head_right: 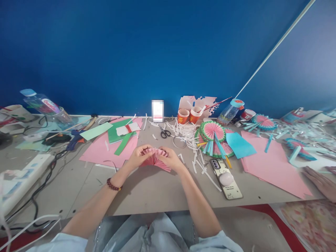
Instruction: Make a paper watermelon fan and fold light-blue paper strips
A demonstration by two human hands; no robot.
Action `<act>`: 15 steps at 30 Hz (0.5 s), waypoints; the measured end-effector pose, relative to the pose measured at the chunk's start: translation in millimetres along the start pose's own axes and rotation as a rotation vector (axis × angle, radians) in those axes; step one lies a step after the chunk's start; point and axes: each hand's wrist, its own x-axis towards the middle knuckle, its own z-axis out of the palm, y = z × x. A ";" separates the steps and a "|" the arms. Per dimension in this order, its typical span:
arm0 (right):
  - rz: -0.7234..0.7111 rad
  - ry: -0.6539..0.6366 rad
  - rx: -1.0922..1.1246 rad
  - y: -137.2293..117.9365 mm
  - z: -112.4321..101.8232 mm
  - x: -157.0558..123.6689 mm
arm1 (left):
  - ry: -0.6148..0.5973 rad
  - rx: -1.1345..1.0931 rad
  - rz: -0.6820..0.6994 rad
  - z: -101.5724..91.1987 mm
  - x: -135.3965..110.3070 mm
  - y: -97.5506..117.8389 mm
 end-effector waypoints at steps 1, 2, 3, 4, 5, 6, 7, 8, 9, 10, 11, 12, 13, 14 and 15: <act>0.007 -0.011 0.000 -0.6 -0.8 -0.4 | -0.004 -0.001 0.004 -0.2 0.3 -0.5; 0.015 -0.014 0.002 -0.9 -1.4 -0.8 | -0.008 -0.004 0.008 -0.4 0.4 -1.1; 0.020 -0.014 0.004 -1.0 -2.1 -1.1 | -0.007 -0.006 0.014 -0.4 0.6 -1.6; 0.024 -0.014 0.005 -0.9 -2.6 -1.4 | -0.007 -0.007 0.019 -0.5 0.6 -2.1; 0.027 -0.017 0.008 -0.8 -2.9 -1.6 | -0.007 -0.006 0.023 -0.6 0.5 -2.6; 0.031 -0.021 0.017 -0.7 -3.2 -1.8 | -0.008 -0.007 0.024 -0.8 0.4 -3.0; 0.037 -0.023 0.030 -0.6 -3.3 -2.0 | -0.011 -0.011 0.023 -1.0 0.1 -3.2; 0.042 -0.025 0.044 -0.7 -3.2 -2.1 | -0.015 -0.018 0.022 -1.2 -0.1 -3.4; 0.048 -0.026 0.056 -0.8 -3.0 -2.1 | -0.020 -0.026 0.019 -1.5 -0.4 -3.3; 0.052 -0.025 0.066 -1.1 -2.8 -2.2 | -0.028 -0.036 0.014 -1.7 -0.6 -3.2; 0.055 -0.023 0.071 -1.4 -2.5 -2.1 | -0.039 -0.045 0.008 -1.8 -0.6 -3.1; 0.055 -0.021 0.073 -1.8 -2.3 -2.1 | -0.046 -0.051 0.004 -1.9 -0.5 -3.0; 0.054 -0.019 0.072 -2.1 -2.1 -2.1 | -0.048 -0.055 0.001 -2.0 -0.1 -2.9; 0.053 -0.018 0.072 -2.4 -2.1 -2.1 | -0.043 -0.057 0.000 -2.0 0.4 -2.9; 0.055 -0.017 0.079 -2.5 -2.2 -2.1 | -0.034 -0.062 -0.001 -2.2 1.0 -2.9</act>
